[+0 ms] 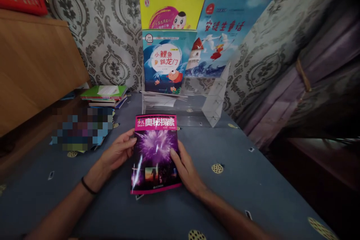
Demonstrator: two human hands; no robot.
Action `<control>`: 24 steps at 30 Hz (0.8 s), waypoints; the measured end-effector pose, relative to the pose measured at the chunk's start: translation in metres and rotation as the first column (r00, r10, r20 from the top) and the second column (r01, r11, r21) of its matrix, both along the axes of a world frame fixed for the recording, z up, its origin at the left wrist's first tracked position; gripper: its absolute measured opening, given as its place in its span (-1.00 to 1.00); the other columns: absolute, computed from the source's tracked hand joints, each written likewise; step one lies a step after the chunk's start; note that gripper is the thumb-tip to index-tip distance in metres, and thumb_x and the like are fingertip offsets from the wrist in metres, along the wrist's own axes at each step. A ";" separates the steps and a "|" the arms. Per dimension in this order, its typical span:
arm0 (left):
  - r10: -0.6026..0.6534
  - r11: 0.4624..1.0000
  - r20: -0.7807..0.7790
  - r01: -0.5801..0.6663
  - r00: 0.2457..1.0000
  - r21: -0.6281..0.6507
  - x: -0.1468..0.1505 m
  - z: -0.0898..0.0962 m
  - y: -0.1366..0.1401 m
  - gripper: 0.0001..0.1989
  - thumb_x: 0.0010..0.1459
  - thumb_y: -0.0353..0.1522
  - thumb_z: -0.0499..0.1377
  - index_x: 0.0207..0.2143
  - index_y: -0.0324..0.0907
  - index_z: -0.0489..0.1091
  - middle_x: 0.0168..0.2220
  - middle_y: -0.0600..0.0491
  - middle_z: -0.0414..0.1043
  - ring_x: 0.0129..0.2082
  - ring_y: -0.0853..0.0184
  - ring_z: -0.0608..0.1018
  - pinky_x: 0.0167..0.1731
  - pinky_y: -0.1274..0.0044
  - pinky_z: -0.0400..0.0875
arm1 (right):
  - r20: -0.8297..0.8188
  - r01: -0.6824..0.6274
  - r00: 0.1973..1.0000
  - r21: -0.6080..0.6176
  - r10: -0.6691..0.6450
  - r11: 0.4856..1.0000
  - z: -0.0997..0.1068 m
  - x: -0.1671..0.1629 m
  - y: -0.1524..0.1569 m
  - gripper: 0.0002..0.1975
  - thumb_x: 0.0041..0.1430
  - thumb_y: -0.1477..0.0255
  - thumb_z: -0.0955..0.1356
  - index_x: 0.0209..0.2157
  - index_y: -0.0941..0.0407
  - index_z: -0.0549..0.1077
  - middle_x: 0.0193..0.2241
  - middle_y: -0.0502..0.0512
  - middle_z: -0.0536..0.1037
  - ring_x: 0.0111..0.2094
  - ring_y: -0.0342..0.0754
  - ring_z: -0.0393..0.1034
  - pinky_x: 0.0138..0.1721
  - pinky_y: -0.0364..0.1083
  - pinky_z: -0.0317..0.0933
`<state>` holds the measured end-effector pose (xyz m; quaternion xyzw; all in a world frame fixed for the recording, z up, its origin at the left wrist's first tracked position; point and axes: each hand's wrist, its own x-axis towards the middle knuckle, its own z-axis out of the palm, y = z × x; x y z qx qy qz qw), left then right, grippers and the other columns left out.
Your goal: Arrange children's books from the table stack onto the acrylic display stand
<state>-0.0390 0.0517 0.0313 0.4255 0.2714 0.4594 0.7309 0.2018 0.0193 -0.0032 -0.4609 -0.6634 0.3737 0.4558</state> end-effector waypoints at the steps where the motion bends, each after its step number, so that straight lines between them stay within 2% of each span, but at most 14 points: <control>1: 0.004 1.000 -0.003 -0.004 1.000 0.020 -0.001 0.003 0.000 -0.53 0.08 -0.32 0.41 0.05 -0.15 0.47 -0.08 -0.02 0.60 -0.18 0.30 0.64 -0.19 0.57 0.51 | -0.033 -0.008 0.999 0.020 0.009 1.000 0.005 -0.001 0.001 -0.54 0.42 0.15 0.17 0.23 0.03 0.29 0.16 0.17 0.47 0.17 0.07 0.35 0.19 0.09 0.25; 5: 0.058 0.990 -0.045 -0.052 0.997 0.131 -0.003 0.019 0.003 -0.55 0.11 -0.29 0.39 0.07 -0.09 0.48 -0.05 -0.02 0.60 -0.18 0.30 0.64 -0.28 0.61 0.50 | -0.086 -0.015 0.996 0.169 0.029 0.985 0.027 0.005 0.010 -0.67 0.42 0.23 0.21 0.11 0.04 0.35 0.01 0.15 0.54 -0.02 0.01 0.46 0.02 0.00 0.35; 8: 0.101 0.968 -0.053 -0.086 0.993 0.234 -0.003 0.027 0.005 -0.55 0.15 -0.26 0.36 0.11 -0.02 0.46 0.00 0.00 0.58 -0.06 0.22 0.61 -0.12 0.50 0.51 | -0.022 0.011 1.000 0.342 -0.004 0.940 0.038 0.011 0.015 -0.76 0.42 0.30 0.22 0.03 0.03 0.37 -0.07 0.12 0.55 -0.12 -0.03 0.46 -0.07 -0.06 0.36; 11: 0.103 0.954 -0.096 -0.071 0.990 0.291 -0.004 0.022 0.007 -0.58 0.18 -0.22 0.33 0.10 -0.01 0.48 0.03 -0.01 0.56 0.05 0.14 0.56 0.03 0.37 0.45 | 0.083 -0.004 0.996 0.400 -0.032 0.917 0.035 0.015 0.015 -0.85 0.41 0.37 0.23 -0.07 0.03 0.40 -0.20 0.06 0.56 -0.19 -0.06 0.48 -0.14 -0.11 0.36; 15: 0.085 0.941 -0.308 0.026 0.948 0.337 -0.011 0.009 0.010 -0.60 0.23 -0.14 0.26 0.06 -0.08 0.51 0.04 -0.04 0.56 0.07 0.10 0.54 0.15 0.28 0.36 | 0.176 0.025 0.979 0.414 -0.107 0.910 0.020 0.017 0.012 -0.91 0.39 0.37 0.27 -0.16 0.02 0.41 -0.31 0.03 0.55 -0.28 -0.04 0.48 -0.18 -0.11 0.37; 17: 0.100 0.916 -0.443 0.092 0.891 0.391 -0.016 0.010 0.012 -0.60 0.28 -0.12 0.19 0.08 -0.07 0.48 0.08 -0.03 0.53 0.08 0.12 0.52 0.18 0.29 0.32 | 0.206 0.033 0.970 0.419 -0.130 0.907 0.018 0.020 0.013 -0.89 0.39 0.36 0.26 -0.24 0.02 0.40 -0.38 0.02 0.51 -0.37 -0.06 0.43 -0.25 -0.11 0.36; 19: 0.151 0.873 -0.573 0.164 0.806 0.460 -0.021 0.018 0.014 -0.60 0.33 -0.12 0.13 0.12 -0.06 0.44 0.13 -0.01 0.49 0.11 0.14 0.49 0.19 0.30 0.31 | 0.244 -0.003 0.965 0.390 -0.101 0.921 0.020 0.023 0.017 -0.82 0.40 0.35 0.25 -0.32 0.04 0.37 -0.44 -0.01 0.47 -0.45 -0.09 0.37 -0.33 -0.13 0.33; 21: 0.243 0.822 -0.670 0.219 0.701 0.526 -0.023 0.029 0.018 -0.60 0.35 -0.13 0.08 0.14 -0.06 0.41 0.14 -0.01 0.47 0.13 0.14 0.47 0.18 0.31 0.31 | 0.267 -0.048 0.962 0.356 -0.053 0.933 0.024 0.026 0.024 -0.79 0.40 0.33 0.23 -0.34 0.05 0.36 -0.44 0.00 0.46 -0.45 -0.10 0.36 -0.37 -0.14 0.30; 24: 0.390 0.756 -0.722 0.250 0.571 0.605 -0.022 0.045 0.028 -0.61 0.35 -0.15 0.04 0.11 -0.10 0.40 0.07 -0.04 0.51 0.04 0.13 0.50 0.12 0.31 0.35 | 0.275 -0.087 0.961 0.348 -0.013 0.933 0.032 0.027 0.039 -0.79 0.41 0.31 0.21 -0.32 0.05 0.35 -0.40 0.03 0.49 -0.40 -0.07 0.38 -0.34 -0.12 0.29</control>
